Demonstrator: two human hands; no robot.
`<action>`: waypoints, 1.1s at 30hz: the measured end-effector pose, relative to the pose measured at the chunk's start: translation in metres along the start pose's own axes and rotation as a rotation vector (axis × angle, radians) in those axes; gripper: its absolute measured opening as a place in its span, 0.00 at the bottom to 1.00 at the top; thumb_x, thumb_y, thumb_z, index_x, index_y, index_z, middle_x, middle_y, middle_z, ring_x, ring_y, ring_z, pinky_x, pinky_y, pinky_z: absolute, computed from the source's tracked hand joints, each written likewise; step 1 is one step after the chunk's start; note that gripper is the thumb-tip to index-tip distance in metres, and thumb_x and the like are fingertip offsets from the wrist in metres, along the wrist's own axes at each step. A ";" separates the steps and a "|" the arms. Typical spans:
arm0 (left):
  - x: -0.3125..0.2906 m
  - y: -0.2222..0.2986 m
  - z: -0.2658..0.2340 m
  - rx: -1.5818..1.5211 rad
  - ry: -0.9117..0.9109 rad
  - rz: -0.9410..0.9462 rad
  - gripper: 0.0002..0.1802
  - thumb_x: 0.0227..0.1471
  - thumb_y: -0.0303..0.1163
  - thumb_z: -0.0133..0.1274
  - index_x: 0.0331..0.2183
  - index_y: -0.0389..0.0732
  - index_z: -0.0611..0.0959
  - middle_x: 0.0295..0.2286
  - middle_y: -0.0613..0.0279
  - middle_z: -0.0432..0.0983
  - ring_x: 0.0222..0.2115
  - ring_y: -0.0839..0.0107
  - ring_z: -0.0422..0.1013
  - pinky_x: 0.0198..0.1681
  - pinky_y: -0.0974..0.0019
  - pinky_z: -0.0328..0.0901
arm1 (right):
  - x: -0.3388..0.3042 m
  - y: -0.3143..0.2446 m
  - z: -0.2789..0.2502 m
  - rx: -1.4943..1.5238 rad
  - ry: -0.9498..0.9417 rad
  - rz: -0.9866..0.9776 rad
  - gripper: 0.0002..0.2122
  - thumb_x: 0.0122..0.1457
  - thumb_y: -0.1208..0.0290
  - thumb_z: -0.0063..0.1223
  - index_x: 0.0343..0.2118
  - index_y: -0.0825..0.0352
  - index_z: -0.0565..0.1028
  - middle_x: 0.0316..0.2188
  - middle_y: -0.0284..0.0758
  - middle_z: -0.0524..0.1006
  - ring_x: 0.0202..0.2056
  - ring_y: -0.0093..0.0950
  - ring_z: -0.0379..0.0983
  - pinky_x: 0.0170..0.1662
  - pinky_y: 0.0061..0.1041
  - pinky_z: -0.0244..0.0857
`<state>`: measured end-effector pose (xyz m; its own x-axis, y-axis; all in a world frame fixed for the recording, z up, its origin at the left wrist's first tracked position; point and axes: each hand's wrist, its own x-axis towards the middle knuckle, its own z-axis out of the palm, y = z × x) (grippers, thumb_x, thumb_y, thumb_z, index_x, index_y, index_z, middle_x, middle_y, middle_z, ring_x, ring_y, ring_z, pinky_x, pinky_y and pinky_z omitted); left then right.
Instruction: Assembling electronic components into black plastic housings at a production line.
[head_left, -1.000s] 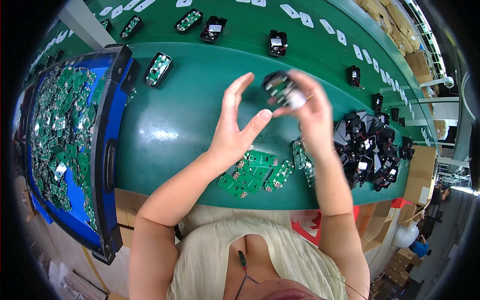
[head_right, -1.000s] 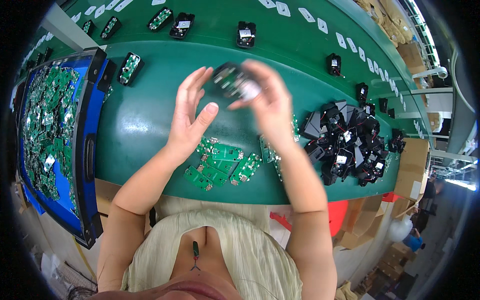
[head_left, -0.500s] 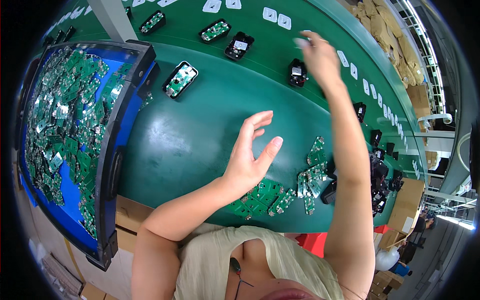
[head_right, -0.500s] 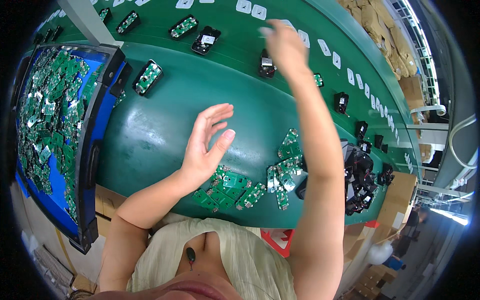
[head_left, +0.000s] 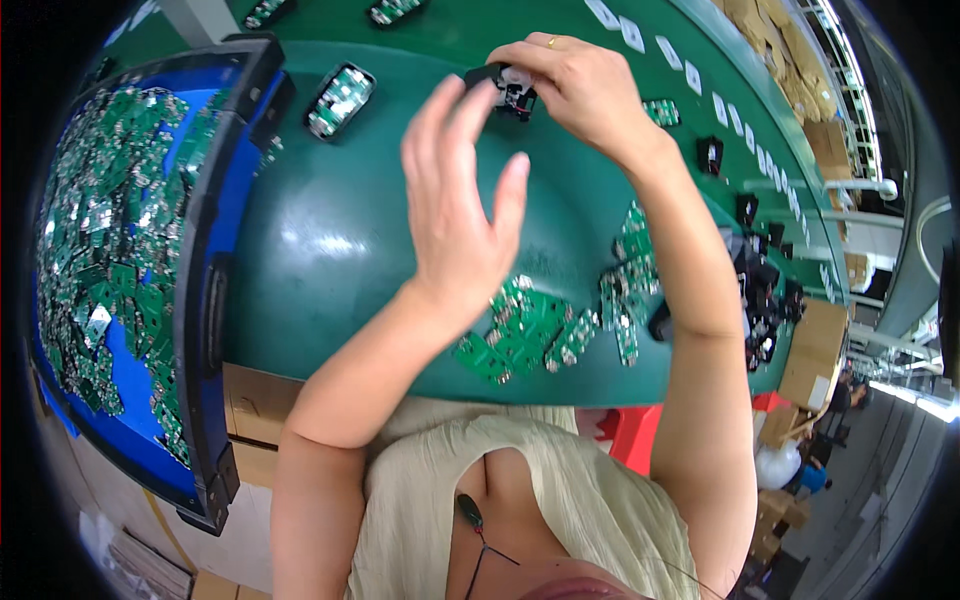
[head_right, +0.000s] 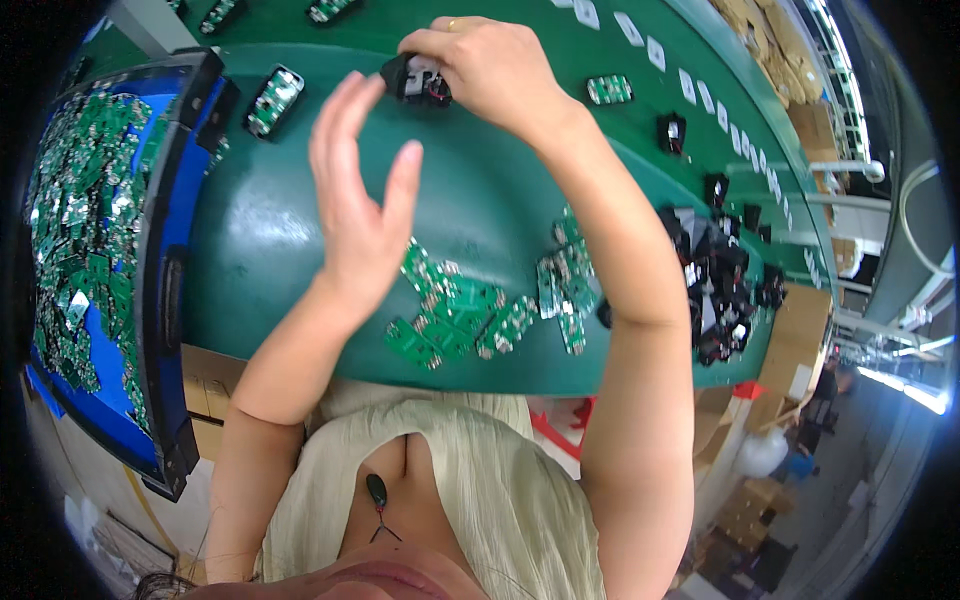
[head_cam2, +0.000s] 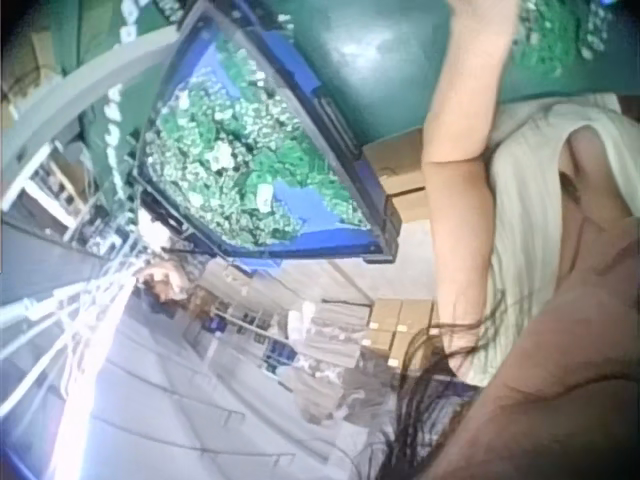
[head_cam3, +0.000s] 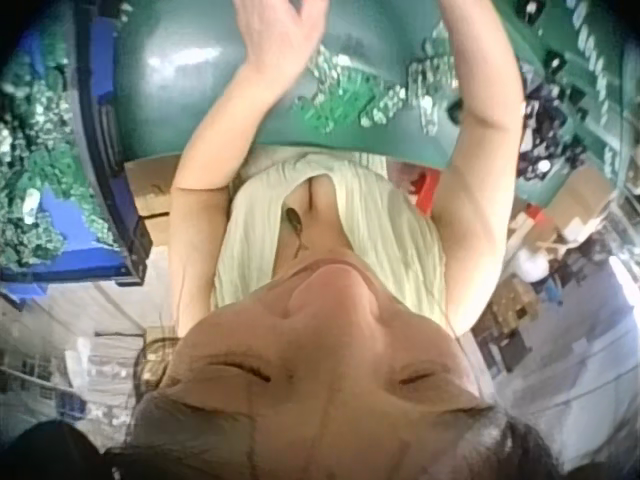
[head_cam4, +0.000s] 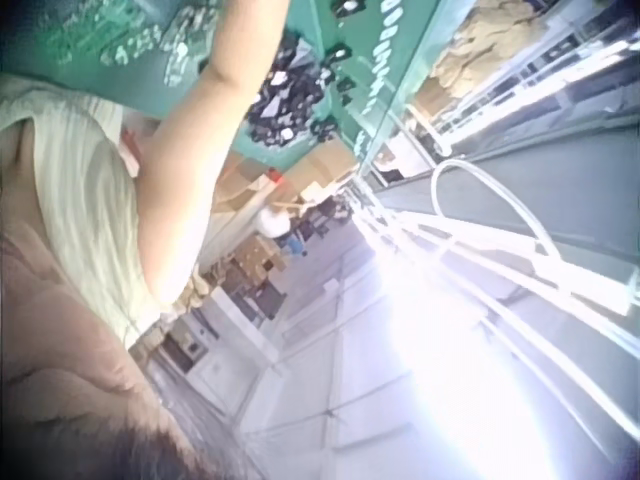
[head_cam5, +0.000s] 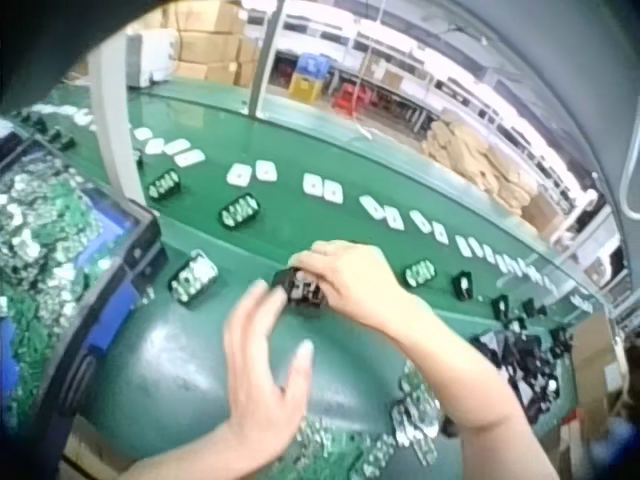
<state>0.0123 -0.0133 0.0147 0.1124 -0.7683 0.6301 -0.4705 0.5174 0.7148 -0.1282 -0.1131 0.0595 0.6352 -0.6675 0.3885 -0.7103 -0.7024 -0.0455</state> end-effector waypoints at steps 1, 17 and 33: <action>0.000 0.000 0.001 -0.061 -0.062 -0.054 0.25 0.48 0.31 0.50 0.48 0.35 0.66 0.45 0.46 0.63 0.46 0.51 0.60 0.49 0.57 0.56 | -0.010 -0.011 -0.012 -0.057 -0.010 -0.045 0.08 0.46 0.71 0.50 0.31 0.57 0.75 0.24 0.29 0.74 0.29 0.31 0.73 0.27 0.28 0.66; -0.019 0.006 0.016 -0.869 -0.573 -0.888 0.19 0.47 0.18 0.44 0.44 0.26 0.63 0.40 0.47 0.67 0.40 0.57 0.70 0.47 0.63 0.66 | -0.192 -0.004 -0.049 0.029 -0.370 0.530 0.28 0.42 0.89 0.46 0.49 0.57 0.66 0.51 0.32 0.63 0.50 0.34 0.61 0.53 0.29 0.59; -0.018 0.011 0.014 -0.907 -0.606 -0.955 0.14 0.52 0.27 0.46 0.40 0.31 0.70 0.31 0.53 0.73 0.25 0.68 0.74 0.26 0.73 0.71 | -0.169 -0.037 -0.056 0.377 0.036 0.892 0.10 0.51 0.82 0.48 0.37 0.70 0.70 0.27 0.33 0.70 0.24 0.22 0.68 0.26 0.20 0.62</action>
<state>-0.0073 0.0010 0.0075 -0.4282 -0.8696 -0.2458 0.3018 -0.3939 0.8682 -0.2260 0.0391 0.0472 -0.1041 -0.9899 0.0961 -0.7787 0.0210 -0.6270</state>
